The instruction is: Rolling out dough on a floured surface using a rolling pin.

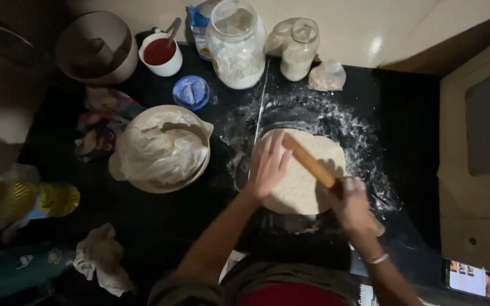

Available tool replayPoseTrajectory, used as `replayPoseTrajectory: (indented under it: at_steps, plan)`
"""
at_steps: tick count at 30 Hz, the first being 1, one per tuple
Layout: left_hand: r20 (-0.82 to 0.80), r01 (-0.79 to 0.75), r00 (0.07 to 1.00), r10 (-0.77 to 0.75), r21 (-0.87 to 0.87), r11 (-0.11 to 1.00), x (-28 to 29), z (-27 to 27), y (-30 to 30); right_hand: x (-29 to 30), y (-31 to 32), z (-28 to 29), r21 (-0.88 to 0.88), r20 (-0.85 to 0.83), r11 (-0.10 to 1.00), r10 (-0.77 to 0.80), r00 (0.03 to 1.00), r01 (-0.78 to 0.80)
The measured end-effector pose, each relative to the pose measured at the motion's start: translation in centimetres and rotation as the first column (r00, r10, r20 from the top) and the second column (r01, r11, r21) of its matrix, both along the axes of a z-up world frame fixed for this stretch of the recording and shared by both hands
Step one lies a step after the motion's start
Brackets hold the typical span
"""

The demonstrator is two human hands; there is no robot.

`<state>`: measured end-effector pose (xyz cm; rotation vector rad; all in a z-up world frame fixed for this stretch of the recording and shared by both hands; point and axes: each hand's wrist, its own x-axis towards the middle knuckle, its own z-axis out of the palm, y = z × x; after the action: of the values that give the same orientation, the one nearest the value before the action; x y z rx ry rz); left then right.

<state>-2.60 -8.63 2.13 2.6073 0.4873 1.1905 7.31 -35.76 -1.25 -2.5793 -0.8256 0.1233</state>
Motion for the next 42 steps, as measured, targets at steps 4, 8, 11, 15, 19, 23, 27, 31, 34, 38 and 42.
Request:
replayPoseTrajectory:
  at_steps: [4, 8, 11, 15, 19, 23, 27, 31, 34, 38, 42]
  plan:
    - [-0.096, 0.178, 0.98, -0.174, 0.028, 0.984, 7.9, -3.5, 1.7, -2.4, 0.5, 1.3, -0.03, 0.118, 0.996, 0.085, 0.989, -0.082]
    - [-0.201, 0.35, 0.92, -0.336, 0.042, 0.936, 13.6, -9.1, 1.2, -3.1, -2.5, 5.4, -0.07, 0.243, 0.997, -0.017, 0.97, 0.035]
    - [-0.503, 0.404, 0.759, -0.413, -0.134, 0.905, 11.2, -4.0, -0.1, -3.9, -5.6, 1.9, -0.029, -0.01, 0.986, -0.167, 0.986, 0.166]
    - [-0.595, 0.377, 0.695, -0.404, -0.177, 0.909, 9.7, -5.0, -0.8, -6.9, -5.7, 0.5, -0.107, -0.072, 0.974, -0.209, 0.975, 0.2]
    - [-0.694, 0.372, 0.642, -0.327, -0.09, 0.924, 6.9, -0.9, 0.7, -9.5, -4.8, -0.2, -0.159, -0.031, 0.98, -0.128, 0.991, 0.122]
    - [-0.573, 0.303, 0.794, -0.205, 0.08, 0.95, 0.2, 2.1, 0.4, -13.2, -5.3, 0.5, -0.233, 0.151, 0.972, 0.003, 0.988, 0.033]
    - [-0.303, 0.213, 0.942, -0.144, 0.21, 0.954, -5.8, -1.0, 0.7, -16.3, -6.9, -2.1, -0.309, 0.162, 0.951, 0.073, 0.984, -0.02]
    - [-0.377, 0.205, 0.909, -0.181, 0.024, 0.979, -12.7, 1.0, -0.3, -15.1, -14.1, -14.9, -0.301, 0.342, 0.948, 0.205, 0.917, -0.099]
    - [-0.431, 0.113, 0.894, -0.126, -0.054, 0.992, -15.6, 0.9, -1.0, -11.7, -10.3, -7.9, -0.107, 0.234, 0.975, 0.216, 0.948, -0.195]
    - [-0.331, 0.042, 0.933, -0.141, -0.29, 0.956, -14.9, 1.7, -1.7, -2.0, -6.2, 2.5, 0.223, 0.092, 0.917, 0.319, 0.943, -0.332]
    - [-0.348, -0.067, 0.935, 0.072, 0.027, 0.997, -10.4, -3.6, 0.5, 6.0, -0.2, 4.3, 0.251, 0.194, 0.877, 0.369, 0.909, -0.41]
